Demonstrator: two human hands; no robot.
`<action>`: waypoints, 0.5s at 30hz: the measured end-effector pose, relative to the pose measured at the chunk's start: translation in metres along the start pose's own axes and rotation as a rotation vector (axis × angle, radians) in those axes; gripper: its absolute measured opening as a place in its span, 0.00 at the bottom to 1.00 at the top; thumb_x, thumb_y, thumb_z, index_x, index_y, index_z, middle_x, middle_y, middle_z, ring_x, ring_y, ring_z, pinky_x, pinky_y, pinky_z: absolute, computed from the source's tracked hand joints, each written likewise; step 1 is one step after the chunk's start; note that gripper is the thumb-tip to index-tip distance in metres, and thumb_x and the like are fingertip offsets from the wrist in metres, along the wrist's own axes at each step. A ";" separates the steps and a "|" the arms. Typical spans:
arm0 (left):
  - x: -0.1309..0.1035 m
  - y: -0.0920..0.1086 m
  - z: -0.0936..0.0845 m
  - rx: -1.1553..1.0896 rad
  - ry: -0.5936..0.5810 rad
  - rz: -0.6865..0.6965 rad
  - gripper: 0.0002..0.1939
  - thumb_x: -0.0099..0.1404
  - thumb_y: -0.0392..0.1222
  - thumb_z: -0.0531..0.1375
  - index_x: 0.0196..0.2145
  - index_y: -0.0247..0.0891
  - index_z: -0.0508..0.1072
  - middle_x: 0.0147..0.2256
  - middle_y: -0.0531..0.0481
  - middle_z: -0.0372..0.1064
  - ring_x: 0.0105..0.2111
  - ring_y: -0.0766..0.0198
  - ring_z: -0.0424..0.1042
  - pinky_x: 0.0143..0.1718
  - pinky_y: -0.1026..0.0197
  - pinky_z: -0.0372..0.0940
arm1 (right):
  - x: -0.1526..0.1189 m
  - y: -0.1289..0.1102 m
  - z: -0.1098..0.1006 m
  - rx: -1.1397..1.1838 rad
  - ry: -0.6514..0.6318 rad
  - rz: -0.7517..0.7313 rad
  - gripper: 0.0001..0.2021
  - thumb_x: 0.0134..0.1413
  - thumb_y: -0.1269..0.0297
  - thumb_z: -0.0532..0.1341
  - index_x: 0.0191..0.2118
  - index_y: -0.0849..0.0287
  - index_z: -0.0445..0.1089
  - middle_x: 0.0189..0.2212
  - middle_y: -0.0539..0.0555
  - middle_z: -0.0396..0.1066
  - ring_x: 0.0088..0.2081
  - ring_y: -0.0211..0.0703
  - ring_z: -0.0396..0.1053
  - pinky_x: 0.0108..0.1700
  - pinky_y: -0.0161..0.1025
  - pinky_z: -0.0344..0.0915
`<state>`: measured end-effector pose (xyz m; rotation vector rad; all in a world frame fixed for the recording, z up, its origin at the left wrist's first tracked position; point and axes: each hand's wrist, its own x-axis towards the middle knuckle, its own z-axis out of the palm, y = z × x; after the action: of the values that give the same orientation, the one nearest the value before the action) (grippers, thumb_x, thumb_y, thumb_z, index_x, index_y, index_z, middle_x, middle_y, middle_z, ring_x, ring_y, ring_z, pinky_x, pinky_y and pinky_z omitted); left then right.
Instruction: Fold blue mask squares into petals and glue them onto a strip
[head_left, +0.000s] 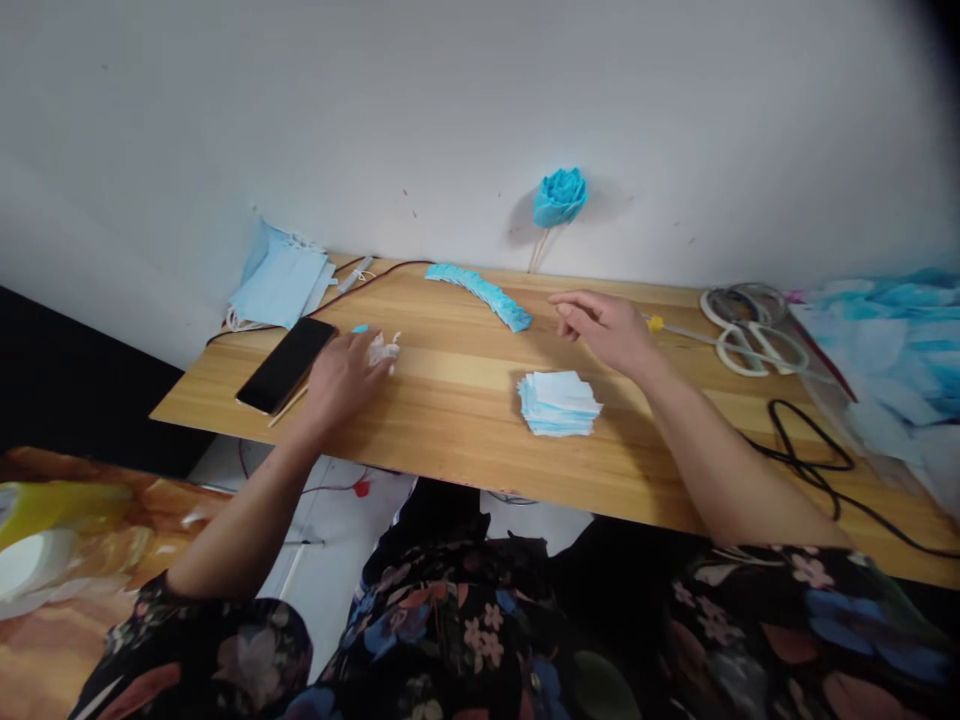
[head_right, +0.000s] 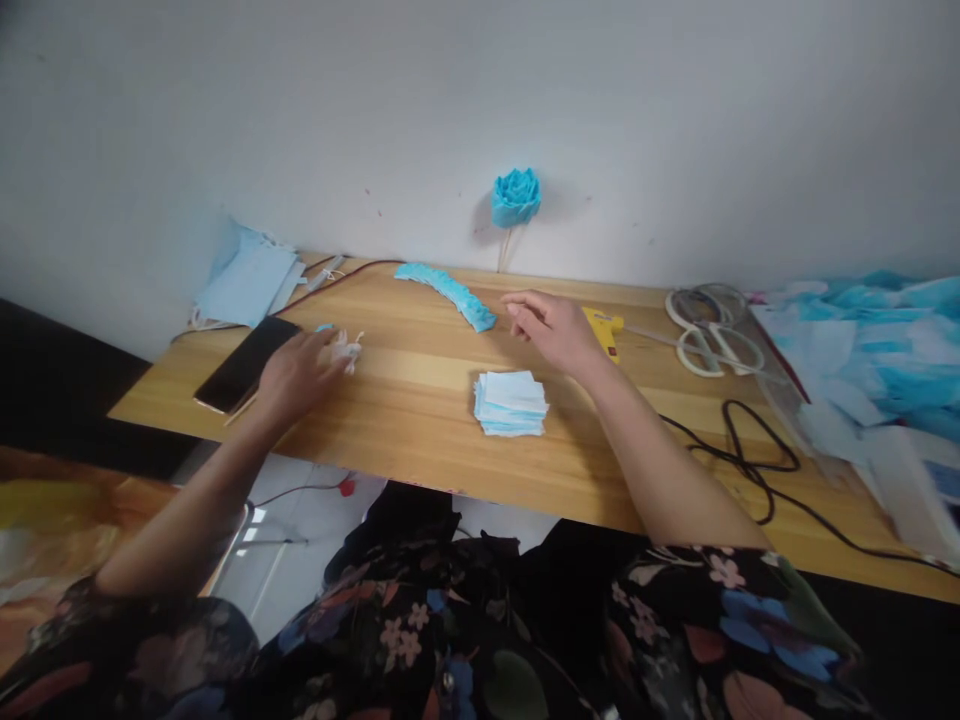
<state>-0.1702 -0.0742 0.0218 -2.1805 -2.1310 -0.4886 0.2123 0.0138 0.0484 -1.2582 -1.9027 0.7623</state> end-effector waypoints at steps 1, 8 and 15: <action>0.002 0.003 0.004 0.001 -0.011 -0.001 0.26 0.71 0.51 0.56 0.61 0.36 0.72 0.53 0.36 0.77 0.54 0.45 0.74 0.57 0.47 0.67 | 0.001 0.005 0.002 0.007 0.013 0.004 0.17 0.65 0.54 0.60 0.50 0.57 0.81 0.27 0.51 0.77 0.27 0.40 0.72 0.35 0.38 0.68; 0.021 0.016 0.017 -0.015 -0.109 0.078 0.21 0.72 0.41 0.52 0.57 0.34 0.76 0.49 0.36 0.76 0.52 0.45 0.75 0.55 0.46 0.69 | -0.014 0.033 0.009 0.058 0.081 0.024 0.18 0.64 0.53 0.60 0.46 0.58 0.81 0.27 0.51 0.76 0.27 0.39 0.71 0.34 0.38 0.68; 0.035 0.036 0.027 -0.325 -0.145 0.238 0.18 0.69 0.37 0.54 0.49 0.35 0.80 0.43 0.42 0.79 0.44 0.54 0.77 0.50 0.53 0.70 | -0.018 0.029 0.007 0.052 0.141 0.021 0.17 0.64 0.53 0.59 0.46 0.58 0.81 0.28 0.52 0.78 0.28 0.39 0.73 0.36 0.38 0.69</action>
<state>-0.1296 -0.0347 0.0115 -2.6788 -1.9303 -0.7211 0.2262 0.0066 0.0173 -1.2679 -1.7487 0.7100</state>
